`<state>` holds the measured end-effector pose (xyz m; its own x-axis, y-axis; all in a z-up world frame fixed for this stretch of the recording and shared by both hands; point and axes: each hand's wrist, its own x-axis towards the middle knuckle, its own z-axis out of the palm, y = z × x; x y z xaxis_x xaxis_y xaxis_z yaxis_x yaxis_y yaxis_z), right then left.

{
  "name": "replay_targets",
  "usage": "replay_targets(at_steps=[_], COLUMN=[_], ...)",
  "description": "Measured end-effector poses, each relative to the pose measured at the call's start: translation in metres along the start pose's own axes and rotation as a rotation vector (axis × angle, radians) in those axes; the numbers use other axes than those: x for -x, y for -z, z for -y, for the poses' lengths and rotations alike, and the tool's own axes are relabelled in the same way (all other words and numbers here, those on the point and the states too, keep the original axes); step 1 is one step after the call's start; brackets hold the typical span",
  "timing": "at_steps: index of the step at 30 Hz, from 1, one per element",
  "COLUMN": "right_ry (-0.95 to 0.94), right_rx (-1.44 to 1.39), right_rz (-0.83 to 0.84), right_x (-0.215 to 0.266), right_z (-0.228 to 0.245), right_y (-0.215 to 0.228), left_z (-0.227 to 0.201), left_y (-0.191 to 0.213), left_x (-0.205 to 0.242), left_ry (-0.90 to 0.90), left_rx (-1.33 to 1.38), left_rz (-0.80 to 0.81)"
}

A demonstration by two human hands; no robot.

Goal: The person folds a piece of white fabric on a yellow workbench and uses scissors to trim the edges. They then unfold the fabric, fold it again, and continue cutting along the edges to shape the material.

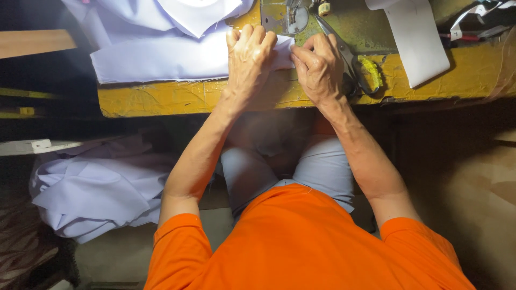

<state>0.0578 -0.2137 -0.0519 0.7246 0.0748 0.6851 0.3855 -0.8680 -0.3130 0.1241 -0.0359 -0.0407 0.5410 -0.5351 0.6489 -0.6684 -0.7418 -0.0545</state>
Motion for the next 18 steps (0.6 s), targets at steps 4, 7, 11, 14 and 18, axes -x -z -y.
replay_targets(at_steps=[4, 7, 11, 14, 18], right_ry=[-0.016, -0.016, 0.001, 0.03, 0.075], right_rx=[-0.007, -0.01, 0.027, 0.071, 0.075], right_rz=[0.012, 0.001, -0.007, -0.012, -0.022], right_x=[0.002, 0.005, 0.004, -0.002, -0.006], right_z=[-0.001, -0.004, -0.002, 0.002, -0.004], right_y=[-0.002, -0.006, -0.006, -0.002, -0.01], left_z=[0.0, 0.006, 0.009, 0.01, 0.017], left_y=[-0.008, -0.024, -0.03, -0.036, -0.048], left_x=[0.003, 0.003, -0.004, -0.009, -0.009], left_ry=[0.04, 0.149, 0.303, 0.368, 0.369], left_rx=[0.185, 0.313, 0.431, 0.473, 0.529], left_rz=[-0.015, 0.101, 0.232, 0.253, 0.254])
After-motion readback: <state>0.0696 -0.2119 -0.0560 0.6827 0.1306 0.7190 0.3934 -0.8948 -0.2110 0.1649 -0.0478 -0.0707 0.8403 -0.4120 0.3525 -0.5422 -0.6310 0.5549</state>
